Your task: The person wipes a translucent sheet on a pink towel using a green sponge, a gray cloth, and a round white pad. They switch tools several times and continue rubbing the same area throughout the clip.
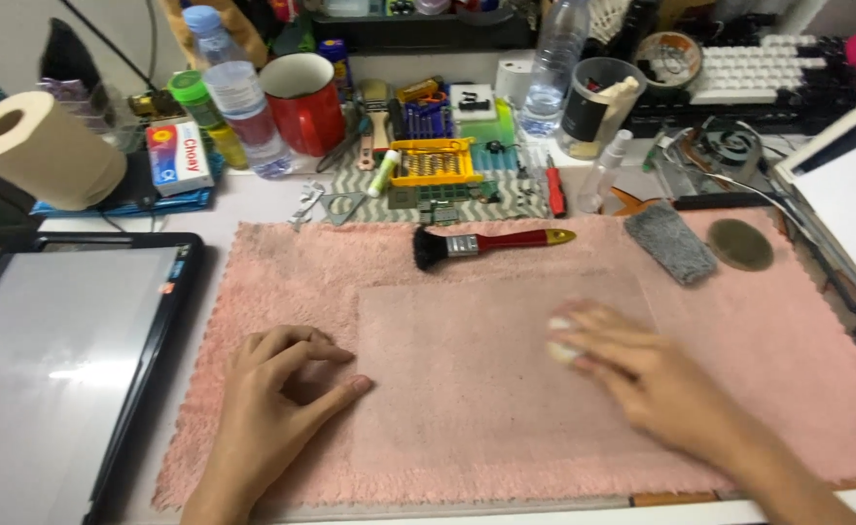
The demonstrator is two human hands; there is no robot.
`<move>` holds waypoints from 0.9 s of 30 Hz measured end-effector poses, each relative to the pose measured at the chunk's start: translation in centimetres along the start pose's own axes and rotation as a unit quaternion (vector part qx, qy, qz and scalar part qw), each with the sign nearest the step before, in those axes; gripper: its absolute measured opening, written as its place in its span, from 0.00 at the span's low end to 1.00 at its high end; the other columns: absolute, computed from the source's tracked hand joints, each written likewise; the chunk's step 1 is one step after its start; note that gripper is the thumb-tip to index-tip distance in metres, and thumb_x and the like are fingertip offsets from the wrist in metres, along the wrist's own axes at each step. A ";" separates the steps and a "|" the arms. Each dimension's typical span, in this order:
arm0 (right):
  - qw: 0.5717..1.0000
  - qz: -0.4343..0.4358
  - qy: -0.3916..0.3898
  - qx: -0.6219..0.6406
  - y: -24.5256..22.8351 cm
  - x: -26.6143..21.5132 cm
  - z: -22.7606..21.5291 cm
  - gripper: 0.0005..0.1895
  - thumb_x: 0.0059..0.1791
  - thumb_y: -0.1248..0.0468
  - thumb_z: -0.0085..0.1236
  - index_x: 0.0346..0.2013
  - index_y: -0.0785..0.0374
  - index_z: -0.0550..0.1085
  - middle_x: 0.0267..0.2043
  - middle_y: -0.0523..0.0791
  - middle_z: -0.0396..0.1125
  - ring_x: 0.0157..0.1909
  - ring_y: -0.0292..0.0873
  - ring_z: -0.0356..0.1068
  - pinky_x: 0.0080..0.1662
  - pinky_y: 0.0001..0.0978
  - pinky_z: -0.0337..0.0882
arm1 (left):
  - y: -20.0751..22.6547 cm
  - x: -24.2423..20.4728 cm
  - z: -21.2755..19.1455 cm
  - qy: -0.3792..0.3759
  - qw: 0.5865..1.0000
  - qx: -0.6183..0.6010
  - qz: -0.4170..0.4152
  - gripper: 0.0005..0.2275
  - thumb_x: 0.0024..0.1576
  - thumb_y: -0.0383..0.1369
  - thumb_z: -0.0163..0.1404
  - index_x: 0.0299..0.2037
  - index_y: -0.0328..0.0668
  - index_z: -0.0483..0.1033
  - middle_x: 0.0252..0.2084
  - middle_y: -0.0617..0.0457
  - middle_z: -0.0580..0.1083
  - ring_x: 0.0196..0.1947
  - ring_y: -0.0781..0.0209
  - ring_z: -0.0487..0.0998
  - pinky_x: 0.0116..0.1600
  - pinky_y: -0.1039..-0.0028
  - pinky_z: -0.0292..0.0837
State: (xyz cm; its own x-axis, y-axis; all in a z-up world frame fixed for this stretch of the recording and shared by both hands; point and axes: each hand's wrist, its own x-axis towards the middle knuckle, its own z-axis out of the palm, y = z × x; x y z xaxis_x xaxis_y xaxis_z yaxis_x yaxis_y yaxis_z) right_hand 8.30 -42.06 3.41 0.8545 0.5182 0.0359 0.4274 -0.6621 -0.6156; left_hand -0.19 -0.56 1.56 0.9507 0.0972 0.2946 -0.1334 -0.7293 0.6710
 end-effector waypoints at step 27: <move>0.968 -0.245 -0.039 0.037 -0.2 1.2 1.4 0.23 0.57 0.65 0.62 0.69 0.56 0.84 0.76 0.45 0.77 0.82 0.51 0.69 0.80 0.44 0.64 | -0.8 -0.1 0.4 0.004 1.000 0.002 -0.011 0.14 0.50 0.55 0.74 0.39 0.65 0.94 0.50 0.69 0.85 0.53 0.58 0.78 0.62 0.61 0.64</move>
State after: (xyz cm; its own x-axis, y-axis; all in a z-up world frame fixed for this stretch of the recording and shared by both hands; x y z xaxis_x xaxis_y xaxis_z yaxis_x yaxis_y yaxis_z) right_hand 8.84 -40.53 2.44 0.5276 0.8018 0.2804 0.7511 -0.2862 -0.5950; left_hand -0.08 -0.26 0.74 0.9511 0.1186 0.2852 -0.1114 -0.7294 0.6749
